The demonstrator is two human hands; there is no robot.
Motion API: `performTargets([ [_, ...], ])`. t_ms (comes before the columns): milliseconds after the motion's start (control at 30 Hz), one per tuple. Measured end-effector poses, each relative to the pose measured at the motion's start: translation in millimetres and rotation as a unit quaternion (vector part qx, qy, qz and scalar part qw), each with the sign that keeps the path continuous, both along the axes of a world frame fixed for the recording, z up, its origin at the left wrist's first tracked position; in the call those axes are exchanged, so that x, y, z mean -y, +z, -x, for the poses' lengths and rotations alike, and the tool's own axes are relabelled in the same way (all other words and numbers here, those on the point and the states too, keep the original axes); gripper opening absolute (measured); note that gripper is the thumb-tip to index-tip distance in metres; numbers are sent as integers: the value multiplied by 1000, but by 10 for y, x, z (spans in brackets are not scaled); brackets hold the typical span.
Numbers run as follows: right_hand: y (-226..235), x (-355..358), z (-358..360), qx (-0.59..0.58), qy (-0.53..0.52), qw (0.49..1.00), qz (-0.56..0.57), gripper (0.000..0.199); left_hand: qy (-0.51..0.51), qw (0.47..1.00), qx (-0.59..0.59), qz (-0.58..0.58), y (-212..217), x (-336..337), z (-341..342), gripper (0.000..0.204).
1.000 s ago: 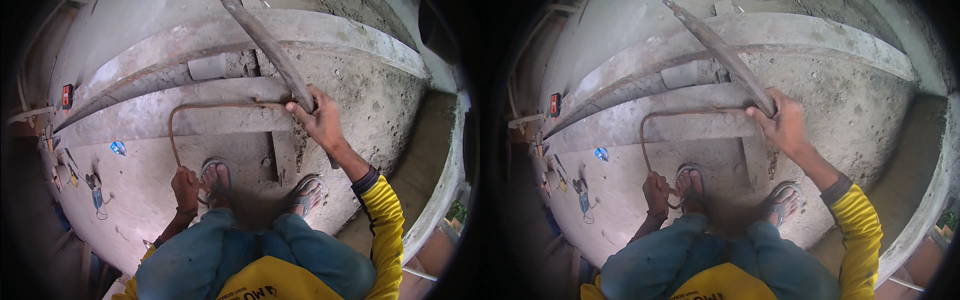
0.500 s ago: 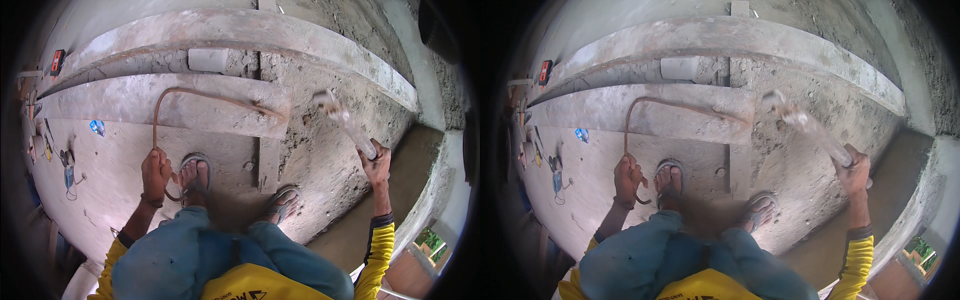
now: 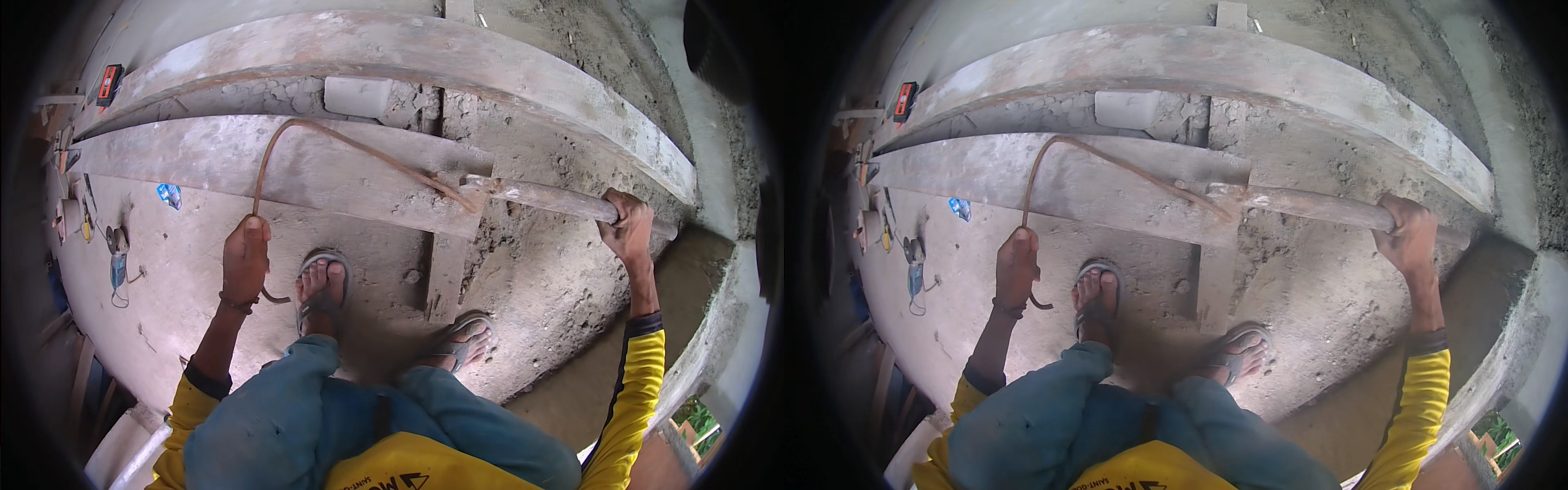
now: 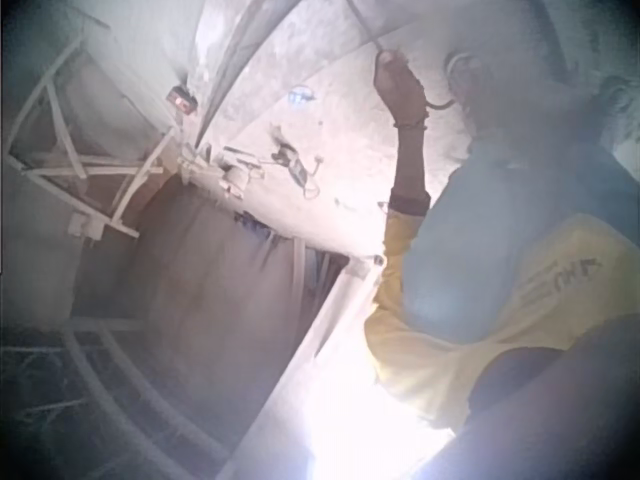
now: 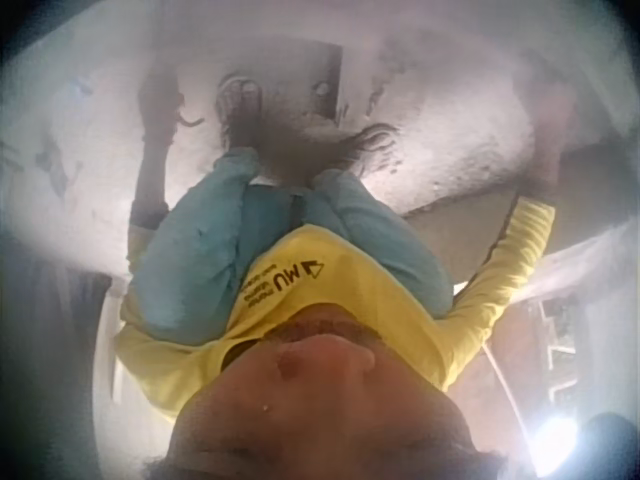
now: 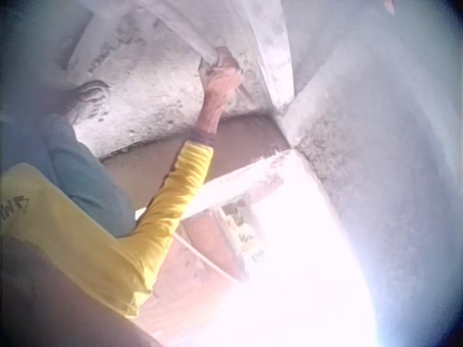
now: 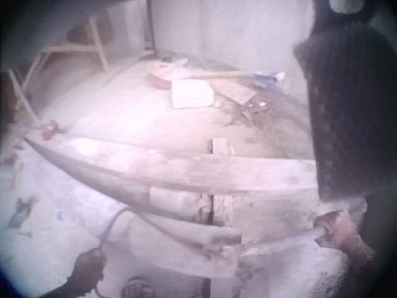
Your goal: The person bends a long metal rod using a hammer and a concrete ledge as a fulcrum. They repeatedly strike the rod to create a curve, then adjust and re-bend it to refine the shape.
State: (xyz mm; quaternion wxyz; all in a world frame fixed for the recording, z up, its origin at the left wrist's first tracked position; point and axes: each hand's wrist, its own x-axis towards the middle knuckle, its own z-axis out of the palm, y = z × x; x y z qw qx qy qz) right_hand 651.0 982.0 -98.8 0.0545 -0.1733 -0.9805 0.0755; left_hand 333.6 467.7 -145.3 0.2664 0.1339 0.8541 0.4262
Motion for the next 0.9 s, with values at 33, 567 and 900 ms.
performTargets([
  [33, 7, 73, 24, 4, -16, 1000, 5, 15, -25, 999, -41, 10, -29, 25, 19, 47],
  [567, -114, 547, -413, -15, -192, 979, 62, 32, -100, 953, -227, -172, 491, -324, 531, 46],
  [900, 24, 787, -383, -19, -230, 966, 116, 30, -126, 948, -222, -190, 861, -918, 1147, 68],
])
